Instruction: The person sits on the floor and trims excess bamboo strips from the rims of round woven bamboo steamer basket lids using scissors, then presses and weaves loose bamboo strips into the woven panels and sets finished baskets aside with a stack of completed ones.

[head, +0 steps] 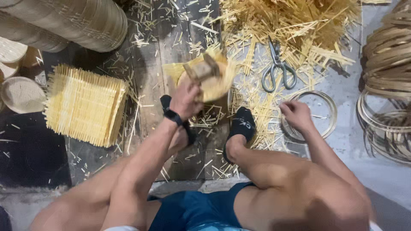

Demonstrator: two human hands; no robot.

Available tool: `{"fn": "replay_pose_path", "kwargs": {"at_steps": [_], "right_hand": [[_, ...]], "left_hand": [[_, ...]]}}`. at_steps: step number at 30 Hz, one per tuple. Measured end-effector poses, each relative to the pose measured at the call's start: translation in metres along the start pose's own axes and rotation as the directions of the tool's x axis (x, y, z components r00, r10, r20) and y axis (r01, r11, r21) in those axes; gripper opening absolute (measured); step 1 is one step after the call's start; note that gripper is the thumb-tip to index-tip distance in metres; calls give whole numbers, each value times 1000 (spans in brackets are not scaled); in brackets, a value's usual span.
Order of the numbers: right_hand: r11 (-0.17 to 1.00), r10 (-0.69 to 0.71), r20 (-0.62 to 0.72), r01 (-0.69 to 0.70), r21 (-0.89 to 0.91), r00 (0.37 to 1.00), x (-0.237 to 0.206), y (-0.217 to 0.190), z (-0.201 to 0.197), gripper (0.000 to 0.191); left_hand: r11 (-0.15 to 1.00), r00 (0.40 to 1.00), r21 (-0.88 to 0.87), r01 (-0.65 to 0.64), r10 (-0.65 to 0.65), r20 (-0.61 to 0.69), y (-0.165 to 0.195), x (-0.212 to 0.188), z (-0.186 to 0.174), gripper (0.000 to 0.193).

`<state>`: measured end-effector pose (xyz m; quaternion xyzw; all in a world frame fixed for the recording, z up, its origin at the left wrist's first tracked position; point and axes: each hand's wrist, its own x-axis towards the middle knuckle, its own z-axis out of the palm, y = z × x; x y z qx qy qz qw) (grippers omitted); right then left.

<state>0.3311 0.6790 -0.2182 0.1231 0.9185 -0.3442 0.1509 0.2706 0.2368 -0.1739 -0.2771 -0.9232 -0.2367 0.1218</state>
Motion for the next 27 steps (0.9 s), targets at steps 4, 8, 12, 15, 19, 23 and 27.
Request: {"fn": "replay_pose_path", "kwargs": {"at_steps": [4, 8, 12, 15, 19, 23, 27], "right_hand": [[990, -78, -152, 59, -131, 985, 86, -6, 33, 42], [892, -378, -378, 223, -394, 845, 129, -6, 50, 76], [977, 56, -95, -74, -199, 994, 149, -10, 51, 54], [960, 278, 133, -270, -73, 951, 144, -8, 45, 37], [911, 391, 294, -412, 12, 872, 103, -11, 31, 43], [976, 187, 27, -183, -116, 982, 55, -25, 30, 58], [986, 87, 70, -76, -148, 994, 32, -37, 27, 57]], "left_hand": [[990, 949, 136, -49, 4, 315, 9, -50, 8, 53], [928, 889, 166, 335, -369, 271, 8, -26, 9, 90], [711, 731, 270, 649, -681, 34, 25, 36, 58, 123], [574, 567, 220, 789, -818, 99, 27, 41, 85, 97], [819, 818, 254, 514, -557, 141, 6, 22, 79, 95], [809, 805, 74, 584, -588, 78, 0, 29, 62, 131], [858, 856, 63, 510, -513, 66, 4, 32, 55, 121]]}}
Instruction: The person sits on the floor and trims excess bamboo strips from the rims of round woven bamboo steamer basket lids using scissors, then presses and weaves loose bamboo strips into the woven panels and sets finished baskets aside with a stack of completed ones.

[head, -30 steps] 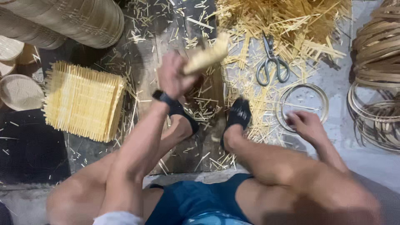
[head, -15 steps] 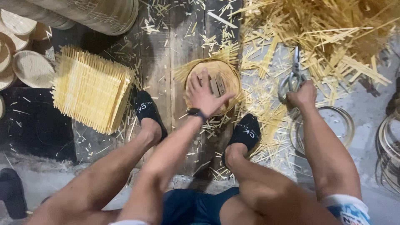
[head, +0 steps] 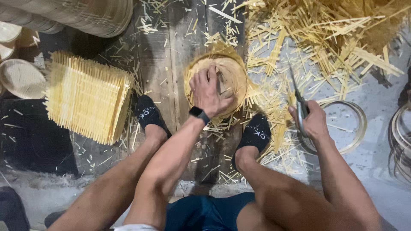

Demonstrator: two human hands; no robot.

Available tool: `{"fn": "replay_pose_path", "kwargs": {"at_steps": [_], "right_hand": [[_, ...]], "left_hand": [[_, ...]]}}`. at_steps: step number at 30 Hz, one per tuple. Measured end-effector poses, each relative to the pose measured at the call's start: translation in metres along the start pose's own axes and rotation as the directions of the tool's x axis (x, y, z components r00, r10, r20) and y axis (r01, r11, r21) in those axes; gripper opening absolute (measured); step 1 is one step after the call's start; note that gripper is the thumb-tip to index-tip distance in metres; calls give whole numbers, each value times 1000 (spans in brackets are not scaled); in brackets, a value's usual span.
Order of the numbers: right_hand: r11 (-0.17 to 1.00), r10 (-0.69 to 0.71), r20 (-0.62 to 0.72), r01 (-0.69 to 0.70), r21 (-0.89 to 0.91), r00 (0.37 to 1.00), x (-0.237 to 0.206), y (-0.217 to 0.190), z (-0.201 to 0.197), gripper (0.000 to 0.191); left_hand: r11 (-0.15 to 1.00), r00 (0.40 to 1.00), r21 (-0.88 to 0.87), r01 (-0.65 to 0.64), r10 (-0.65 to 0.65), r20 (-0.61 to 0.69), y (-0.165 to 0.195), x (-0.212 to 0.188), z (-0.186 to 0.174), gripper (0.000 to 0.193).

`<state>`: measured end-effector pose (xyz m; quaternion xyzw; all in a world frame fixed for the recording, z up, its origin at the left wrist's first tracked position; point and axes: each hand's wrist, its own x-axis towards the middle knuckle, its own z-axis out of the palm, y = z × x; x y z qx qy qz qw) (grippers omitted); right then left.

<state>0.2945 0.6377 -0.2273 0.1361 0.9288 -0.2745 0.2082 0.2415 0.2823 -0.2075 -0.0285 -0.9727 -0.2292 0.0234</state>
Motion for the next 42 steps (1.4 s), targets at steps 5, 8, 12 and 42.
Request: {"fn": "replay_pose_path", "kwargs": {"at_steps": [5, 8, 12, 42], "right_hand": [[987, -138, 85, 144, -69, 987, -2, -16, -4, 60], [964, -150, 151, 178, -196, 977, 7, -38, -1, 68], [866, -365, 78, 369, -336, 928, 29, -77, 18, 61], [599, -413, 189, 422, -680, 891, 99, -50, 32, 38]], "left_hand": [[982, 983, -51, -181, 179, -33, -8, -12, 5, 126], [992, 993, -51, -115, 117, 35, -8, -15, 6, 122], [994, 994, -44, -104, 105, 19, -3, -15, 4, 125], [994, 996, 100, 53, -61, 71, 10, -36, 10, 132]]}}
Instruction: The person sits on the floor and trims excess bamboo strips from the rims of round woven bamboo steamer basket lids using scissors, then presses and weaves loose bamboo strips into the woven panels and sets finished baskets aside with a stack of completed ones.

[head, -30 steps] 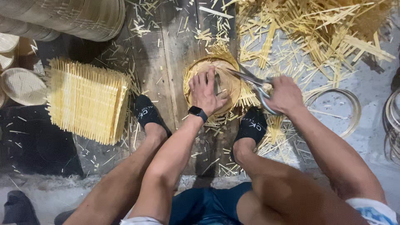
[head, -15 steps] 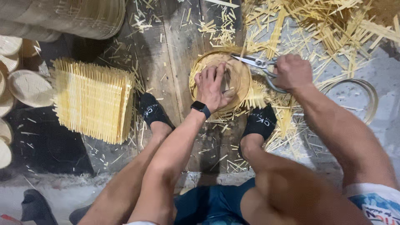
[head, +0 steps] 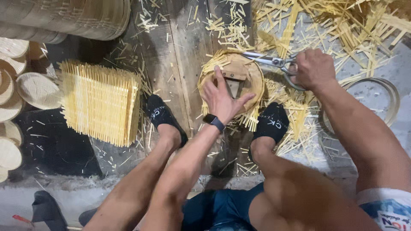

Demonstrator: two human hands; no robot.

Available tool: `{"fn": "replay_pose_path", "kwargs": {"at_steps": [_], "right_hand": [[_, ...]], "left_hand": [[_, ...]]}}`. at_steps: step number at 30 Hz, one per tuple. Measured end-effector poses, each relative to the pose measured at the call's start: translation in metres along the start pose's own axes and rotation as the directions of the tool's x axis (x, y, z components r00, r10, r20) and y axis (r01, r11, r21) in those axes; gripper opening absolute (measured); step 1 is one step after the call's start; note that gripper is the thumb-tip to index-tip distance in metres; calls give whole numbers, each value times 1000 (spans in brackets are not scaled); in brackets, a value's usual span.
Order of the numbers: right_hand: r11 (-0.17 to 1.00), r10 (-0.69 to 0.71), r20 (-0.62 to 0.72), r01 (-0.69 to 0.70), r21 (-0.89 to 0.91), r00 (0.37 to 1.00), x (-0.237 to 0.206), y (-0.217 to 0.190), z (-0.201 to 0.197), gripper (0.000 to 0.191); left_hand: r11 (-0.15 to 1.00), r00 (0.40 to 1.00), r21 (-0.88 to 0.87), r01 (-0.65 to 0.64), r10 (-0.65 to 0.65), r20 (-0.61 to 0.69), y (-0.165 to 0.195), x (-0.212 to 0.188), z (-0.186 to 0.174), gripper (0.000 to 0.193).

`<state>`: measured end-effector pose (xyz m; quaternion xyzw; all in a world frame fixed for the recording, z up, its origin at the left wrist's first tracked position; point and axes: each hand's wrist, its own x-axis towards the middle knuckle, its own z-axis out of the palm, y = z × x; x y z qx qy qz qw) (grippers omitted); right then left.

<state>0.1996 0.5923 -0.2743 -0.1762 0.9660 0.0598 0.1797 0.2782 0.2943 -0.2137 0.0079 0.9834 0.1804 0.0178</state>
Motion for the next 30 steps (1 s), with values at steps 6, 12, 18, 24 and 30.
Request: {"fn": "replay_pose_path", "kwargs": {"at_steps": [6, 12, 18, 24, 30], "right_hand": [[999, 19, -8, -19, -32, 1000, 9, -15, -8, 43], [998, -69, -131, 67, -22, 989, 5, -2, -10, 45], [997, -23, 93, 29, -67, 995, 19, -12, -11, 41], [988, -73, -10, 71, -135, 997, 18, -15, -15, 56], [996, -18, 147, 5, 88, 989, 18, -16, -15, 46]], "left_hand": [[992, 977, -94, -79, 96, 193, 0, -4, 4, 118], [959, 948, -92, -270, 281, 148, -16, 7, 0, 116], [928, 885, -165, -335, 370, 283, -19, 11, -10, 115], [888, 820, -152, -434, 459, 343, -22, 19, -16, 116], [851, 829, -112, -513, 525, 192, -23, 16, -20, 110]]}}
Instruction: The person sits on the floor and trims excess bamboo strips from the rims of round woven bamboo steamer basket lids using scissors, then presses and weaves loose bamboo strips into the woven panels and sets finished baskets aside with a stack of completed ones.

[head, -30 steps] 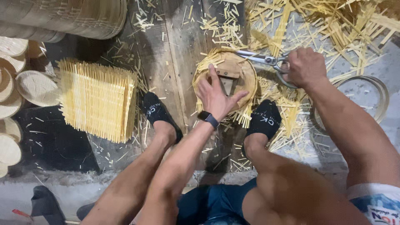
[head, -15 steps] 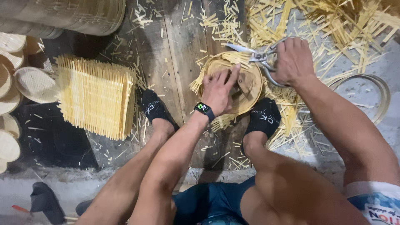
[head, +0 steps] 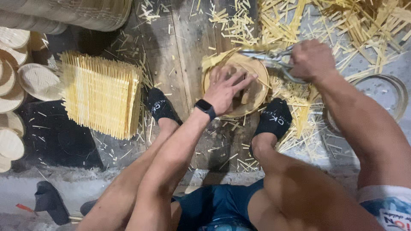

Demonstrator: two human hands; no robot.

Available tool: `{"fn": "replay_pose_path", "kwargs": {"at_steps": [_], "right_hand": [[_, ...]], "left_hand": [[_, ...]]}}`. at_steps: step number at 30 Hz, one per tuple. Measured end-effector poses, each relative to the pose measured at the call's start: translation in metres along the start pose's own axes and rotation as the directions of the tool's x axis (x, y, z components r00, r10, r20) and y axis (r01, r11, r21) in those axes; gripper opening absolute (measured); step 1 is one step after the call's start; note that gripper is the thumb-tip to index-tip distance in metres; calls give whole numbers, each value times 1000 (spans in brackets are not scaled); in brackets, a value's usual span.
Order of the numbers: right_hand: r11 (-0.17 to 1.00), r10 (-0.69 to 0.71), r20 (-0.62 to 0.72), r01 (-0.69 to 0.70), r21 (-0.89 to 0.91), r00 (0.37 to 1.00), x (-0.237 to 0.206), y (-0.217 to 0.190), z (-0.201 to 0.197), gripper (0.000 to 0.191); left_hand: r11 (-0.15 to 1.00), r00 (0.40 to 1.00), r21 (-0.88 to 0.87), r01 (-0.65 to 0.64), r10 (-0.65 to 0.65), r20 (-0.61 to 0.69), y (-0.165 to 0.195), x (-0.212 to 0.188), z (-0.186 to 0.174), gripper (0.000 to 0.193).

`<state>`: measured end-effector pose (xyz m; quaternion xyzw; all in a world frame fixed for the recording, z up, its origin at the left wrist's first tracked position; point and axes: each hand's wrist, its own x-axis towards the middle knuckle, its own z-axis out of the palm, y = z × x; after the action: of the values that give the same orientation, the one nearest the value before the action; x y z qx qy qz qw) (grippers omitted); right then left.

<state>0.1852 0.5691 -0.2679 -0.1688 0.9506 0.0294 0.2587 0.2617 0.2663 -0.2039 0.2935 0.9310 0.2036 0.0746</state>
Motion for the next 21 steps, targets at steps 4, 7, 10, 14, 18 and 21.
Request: {"fn": "replay_pose_path", "kwargs": {"at_steps": [4, 7, 10, 14, 18, 21], "right_hand": [[988, -50, -80, 37, -153, 996, -9, 6, -19, 62], [977, -56, -111, 31, -212, 992, -5, -22, -34, 68], [993, 85, 138, -73, -87, 987, -4, -30, -48, 76], [978, -87, -72, 71, -195, 994, -2, -9, -43, 47], [984, -73, -196, 39, -172, 978, 15, -7, -1, 55], [976, -57, -87, 37, -215, 995, 20, 6, 23, 43]], "left_hand": [[833, 794, -246, 495, -549, -262, 35, 1, 20, 136], [739, 733, -324, 591, -659, -168, 44, 0, 30, 133], [805, 804, -267, 530, -577, -144, 34, -5, 29, 127], [856, 868, -233, 461, -490, -80, 18, -6, 19, 128], [901, 916, -182, 393, -401, -6, 12, -2, 10, 130], [932, 946, -169, 320, -325, -8, 9, -4, 5, 130]]}}
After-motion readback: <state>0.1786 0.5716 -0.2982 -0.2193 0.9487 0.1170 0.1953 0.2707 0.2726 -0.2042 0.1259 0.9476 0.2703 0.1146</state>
